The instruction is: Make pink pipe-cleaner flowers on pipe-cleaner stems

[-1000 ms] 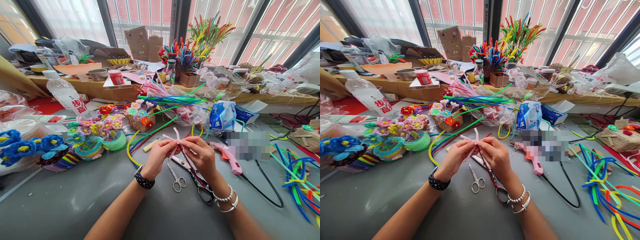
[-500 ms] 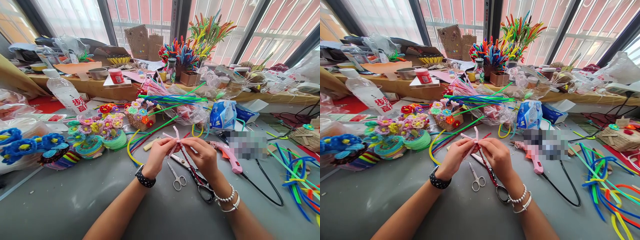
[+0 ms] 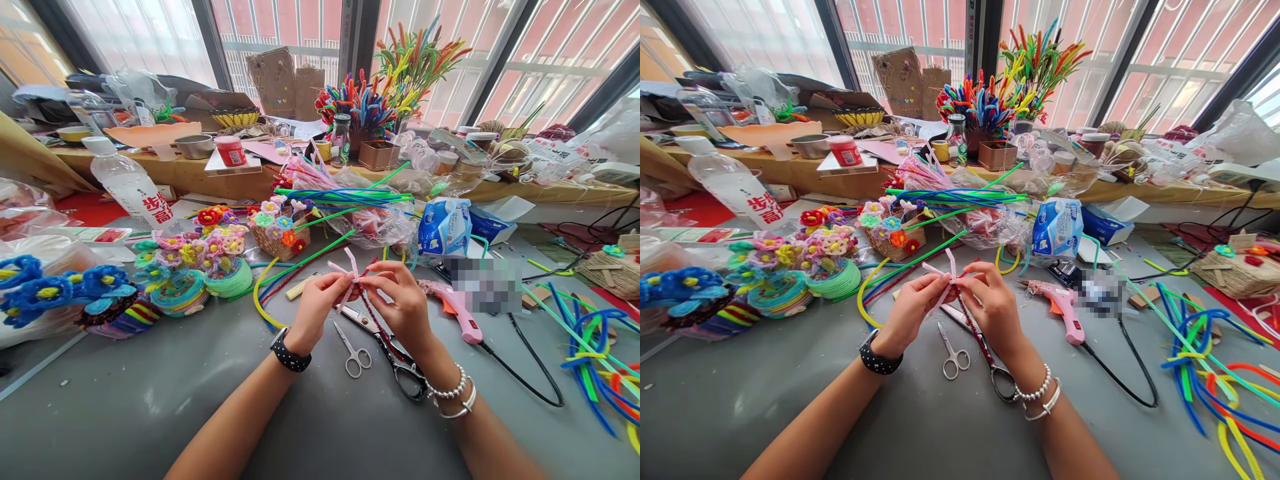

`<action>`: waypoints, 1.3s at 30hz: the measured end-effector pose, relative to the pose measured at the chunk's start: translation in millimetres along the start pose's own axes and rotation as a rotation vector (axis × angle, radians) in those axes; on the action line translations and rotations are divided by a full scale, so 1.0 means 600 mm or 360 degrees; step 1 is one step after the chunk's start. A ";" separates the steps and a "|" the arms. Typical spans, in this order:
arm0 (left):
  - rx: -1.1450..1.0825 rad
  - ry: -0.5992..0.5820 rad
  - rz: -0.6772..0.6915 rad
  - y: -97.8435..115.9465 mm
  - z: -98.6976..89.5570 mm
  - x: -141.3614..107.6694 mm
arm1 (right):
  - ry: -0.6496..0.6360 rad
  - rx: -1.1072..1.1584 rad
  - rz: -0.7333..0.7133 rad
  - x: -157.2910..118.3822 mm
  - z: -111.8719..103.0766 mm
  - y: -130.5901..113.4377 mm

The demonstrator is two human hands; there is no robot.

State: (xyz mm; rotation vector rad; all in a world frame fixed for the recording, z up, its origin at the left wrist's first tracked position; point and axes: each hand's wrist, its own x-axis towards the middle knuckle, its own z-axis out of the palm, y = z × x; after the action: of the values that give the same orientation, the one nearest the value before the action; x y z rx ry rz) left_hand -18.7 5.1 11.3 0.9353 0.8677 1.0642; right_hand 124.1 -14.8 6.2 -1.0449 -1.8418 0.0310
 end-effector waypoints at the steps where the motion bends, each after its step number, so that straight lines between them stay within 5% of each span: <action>1: 0.0020 -0.0010 0.0004 0.000 -0.001 0.000 | 0.0002 0.0001 0.0002 0.000 0.000 0.000; 8: 0.0077 -0.0047 0.0039 -0.002 -0.006 0.002 | -0.0020 0.0107 0.0058 0.008 -0.005 -0.004; 15: -0.0037 -0.0019 0.0048 0.005 -0.004 0.000 | -0.0104 0.0351 0.0444 0.015 -0.010 0.003; 22: -0.0063 -0.0066 -0.0035 0.007 -0.003 -0.001 | -0.0016 -0.0463 -0.0274 0.006 -0.010 0.009; 29: 0.0101 0.0017 0.0110 0.001 0.000 -0.003 | -0.0065 -0.0822 -0.0552 -0.003 -0.012 0.006; 35: 0.0401 0.0093 0.0351 -0.002 -0.001 -0.004 | 0.0127 -0.0730 -0.0399 -0.003 0.002 -0.002; 39: 0.0619 0.0153 0.0495 0.006 0.001 -0.009 | 0.0211 -0.0501 0.0052 0.000 0.011 -0.017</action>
State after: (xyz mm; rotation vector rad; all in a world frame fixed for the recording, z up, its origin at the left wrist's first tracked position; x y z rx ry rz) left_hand -20.8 0.5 15.5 1.3872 1.0543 1.2361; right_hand 112.3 -18.7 7.3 -1.2621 -1.7430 -0.3110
